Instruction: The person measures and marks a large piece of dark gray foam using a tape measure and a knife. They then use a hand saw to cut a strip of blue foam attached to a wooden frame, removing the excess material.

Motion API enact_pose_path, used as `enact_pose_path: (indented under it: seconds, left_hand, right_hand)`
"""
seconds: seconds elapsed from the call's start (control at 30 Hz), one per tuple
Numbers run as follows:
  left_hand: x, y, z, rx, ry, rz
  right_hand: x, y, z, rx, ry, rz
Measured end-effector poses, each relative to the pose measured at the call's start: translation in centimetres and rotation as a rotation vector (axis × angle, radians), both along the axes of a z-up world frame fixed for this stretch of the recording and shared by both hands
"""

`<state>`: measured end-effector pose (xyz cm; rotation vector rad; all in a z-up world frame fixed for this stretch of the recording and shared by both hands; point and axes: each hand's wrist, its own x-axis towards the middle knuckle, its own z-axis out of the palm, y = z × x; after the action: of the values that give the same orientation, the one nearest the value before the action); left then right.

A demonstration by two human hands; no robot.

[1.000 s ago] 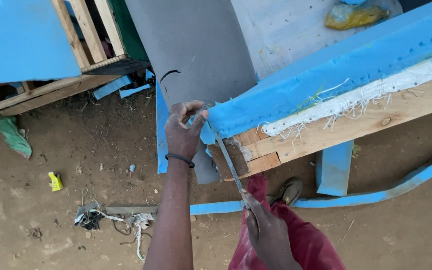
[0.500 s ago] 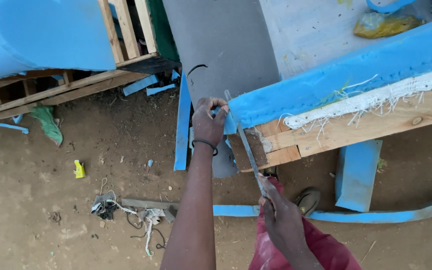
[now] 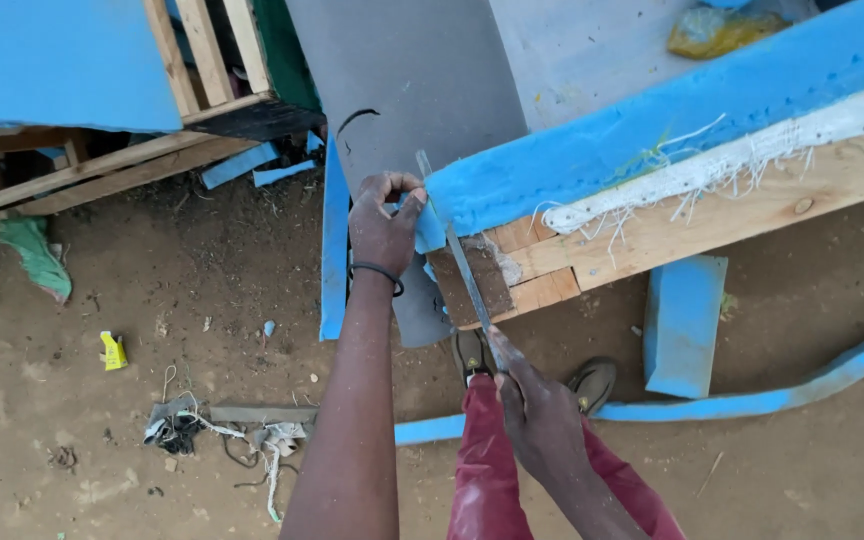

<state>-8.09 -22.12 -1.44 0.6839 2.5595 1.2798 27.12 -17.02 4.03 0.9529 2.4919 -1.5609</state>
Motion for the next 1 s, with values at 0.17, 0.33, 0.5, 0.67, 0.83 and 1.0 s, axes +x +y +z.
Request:
enact_pose_path:
  seconds: [0.17,0.33,0.5,0.67,0.83,1.0]
  left_hand:
    - [0.3,-0.1,0.2,0.031,0.007,-0.019]
    - [0.6,-0.8,-0.2,0.061,0.034,-0.041]
    - [-0.1,-0.7,0.2,0.056,-0.007,-0.036]
    - [-0.1,-0.7,0.5,0.086,-0.002,-0.058]
    - [-0.3,-0.6,1.0,0.087,-0.04,-0.071]
    - [-0.4,-1.6,1.8,0.074,-0.094,-0.059]
  right_hand:
    - [-3.3,-0.7,0.0,0.097,0.102,-0.067]
    - [-1.4,-2.3,1.8,0.144,0.024,-0.027]
    - [2.5,-4.0,0.5,0.102,-0.113,-0.009]
    - [-5.4,-1.6,1.0,0.156,0.11,0.015]
    - [-3.3,-3.0,1.3,0.249,-0.051,0.033]
    - [-0.2,-5.7,-0.2,0.288,-0.226,0.124]
